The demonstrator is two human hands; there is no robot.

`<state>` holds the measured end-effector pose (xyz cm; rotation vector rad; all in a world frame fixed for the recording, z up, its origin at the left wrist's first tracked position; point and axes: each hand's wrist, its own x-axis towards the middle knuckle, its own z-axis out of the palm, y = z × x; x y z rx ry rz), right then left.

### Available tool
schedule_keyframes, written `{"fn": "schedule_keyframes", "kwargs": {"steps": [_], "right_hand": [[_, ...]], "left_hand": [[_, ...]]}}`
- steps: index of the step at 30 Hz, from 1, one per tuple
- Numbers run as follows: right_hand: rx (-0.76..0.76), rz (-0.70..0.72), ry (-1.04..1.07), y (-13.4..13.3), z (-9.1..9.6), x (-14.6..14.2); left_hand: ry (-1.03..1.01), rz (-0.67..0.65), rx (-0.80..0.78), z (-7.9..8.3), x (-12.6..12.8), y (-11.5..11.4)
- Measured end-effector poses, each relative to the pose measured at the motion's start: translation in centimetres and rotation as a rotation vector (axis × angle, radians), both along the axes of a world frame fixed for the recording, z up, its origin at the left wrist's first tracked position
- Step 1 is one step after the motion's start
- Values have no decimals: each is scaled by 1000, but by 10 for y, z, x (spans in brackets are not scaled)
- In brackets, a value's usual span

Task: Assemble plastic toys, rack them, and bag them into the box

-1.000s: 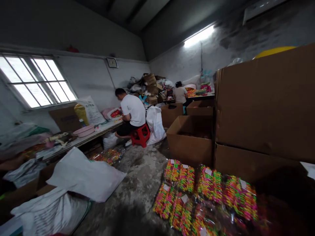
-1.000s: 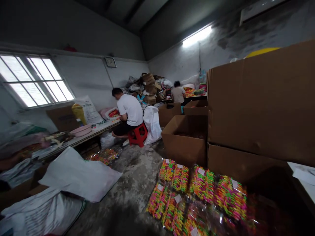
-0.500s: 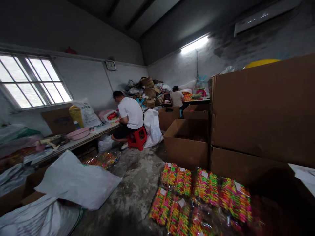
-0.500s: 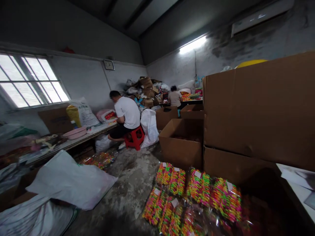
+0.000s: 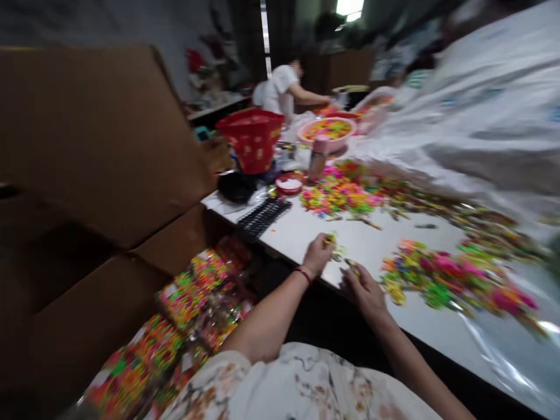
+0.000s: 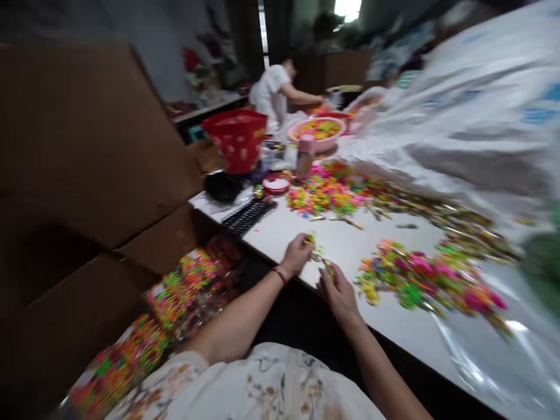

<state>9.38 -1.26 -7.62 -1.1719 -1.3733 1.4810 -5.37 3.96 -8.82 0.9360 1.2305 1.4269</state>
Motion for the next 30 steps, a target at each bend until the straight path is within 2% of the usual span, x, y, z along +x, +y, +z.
{"fn": "schedule_keyframes", "kwargs": {"steps": [2,7,10,13,16,19,21,24,27,28,30], "right_hand": [[-35,-46,-14,-1,-5,15],[-58,-30,42,5,-5,6],[-137,-26,118,5,3,6],[-209,42,185,3,15,13],[-217,72,198,-3,25,23],[-156,50,102,-11,30,30],[-64,50,-8,-16,31,34],[111,67,-185,-21,32,37],[207,78,-285,-25,36,39],[221,80,-295,-26,37,40],[243,75,-299,-28,40,41]], "left_hand": [[-40,-20,-1,-7,14,6],[-137,-32,25,-4,-1,2],[-172,-67,29,1,-5,-4],[-203,-96,17,5,-5,-12],[-235,-114,11,9,-5,-26],[-251,-117,47,16,-2,-42],[-239,-137,68,22,2,-52],[-226,-237,62,34,8,-66],[-334,-355,39,47,15,-77],[-371,-366,27,51,18,-79],[-397,-311,-6,56,26,-81]]}}
